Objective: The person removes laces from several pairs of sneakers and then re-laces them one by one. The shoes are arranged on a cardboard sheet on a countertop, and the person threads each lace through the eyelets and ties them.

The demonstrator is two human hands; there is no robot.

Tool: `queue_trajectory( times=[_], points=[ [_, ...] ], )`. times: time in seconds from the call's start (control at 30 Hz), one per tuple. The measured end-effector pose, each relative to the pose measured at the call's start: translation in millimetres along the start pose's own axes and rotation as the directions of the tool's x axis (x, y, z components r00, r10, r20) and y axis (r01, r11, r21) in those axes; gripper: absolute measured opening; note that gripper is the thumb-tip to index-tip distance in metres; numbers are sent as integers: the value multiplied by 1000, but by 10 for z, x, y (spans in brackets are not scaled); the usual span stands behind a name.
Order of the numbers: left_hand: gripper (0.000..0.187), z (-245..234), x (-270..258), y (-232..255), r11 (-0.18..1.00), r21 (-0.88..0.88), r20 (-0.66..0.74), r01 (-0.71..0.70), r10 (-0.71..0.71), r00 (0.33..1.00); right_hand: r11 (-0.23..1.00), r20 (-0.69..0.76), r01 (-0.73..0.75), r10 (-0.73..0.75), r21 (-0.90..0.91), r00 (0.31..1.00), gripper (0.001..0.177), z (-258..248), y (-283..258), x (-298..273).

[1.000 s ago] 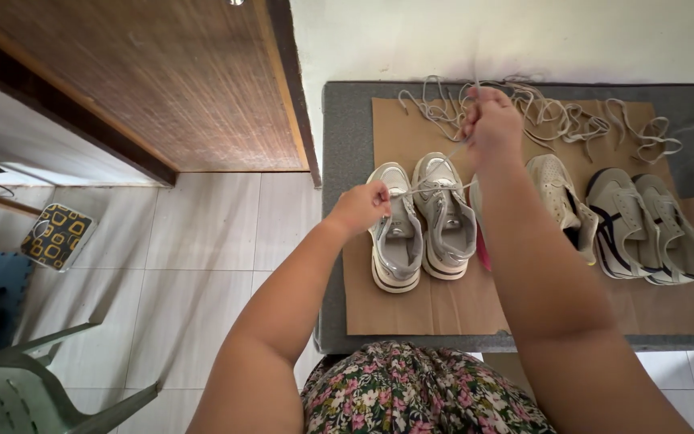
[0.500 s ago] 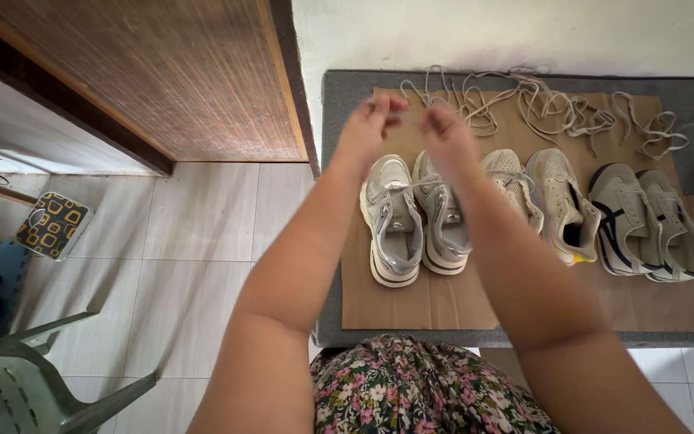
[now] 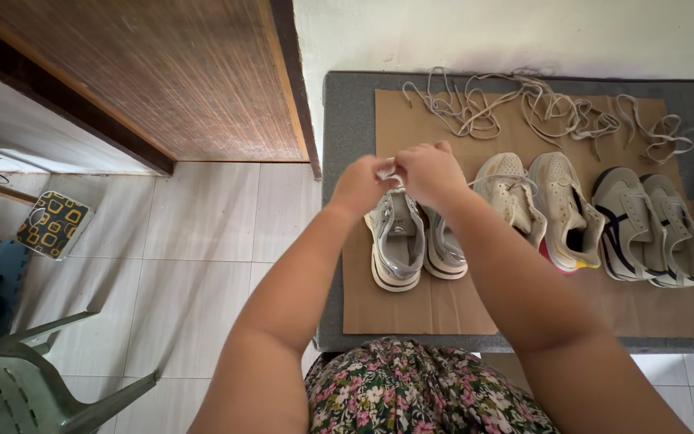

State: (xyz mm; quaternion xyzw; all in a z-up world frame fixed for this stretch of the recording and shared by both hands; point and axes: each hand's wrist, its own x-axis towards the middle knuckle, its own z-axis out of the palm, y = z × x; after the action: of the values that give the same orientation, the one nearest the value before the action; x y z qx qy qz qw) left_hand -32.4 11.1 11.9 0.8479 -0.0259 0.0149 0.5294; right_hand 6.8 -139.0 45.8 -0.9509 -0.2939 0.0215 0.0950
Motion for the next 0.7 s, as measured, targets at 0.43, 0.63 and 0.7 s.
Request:
queue_trajectory(
  times=[0.43,0.63,0.7],
  points=[
    [27,-66,32,-571,966,-132,44,222,-218,975,950,-457,309,-296,-47,839,29,26,-196,-119],
    [25,107,134,-935,787,-506,122,353,-340,932,989,-77,139,-143,-53,987,14,514,-86,-257],
    [27,186,138,-950,801,-494,104,339,-333,937,993,-133,85,-96,-84,987,12,618,-28,-258]
  ],
)
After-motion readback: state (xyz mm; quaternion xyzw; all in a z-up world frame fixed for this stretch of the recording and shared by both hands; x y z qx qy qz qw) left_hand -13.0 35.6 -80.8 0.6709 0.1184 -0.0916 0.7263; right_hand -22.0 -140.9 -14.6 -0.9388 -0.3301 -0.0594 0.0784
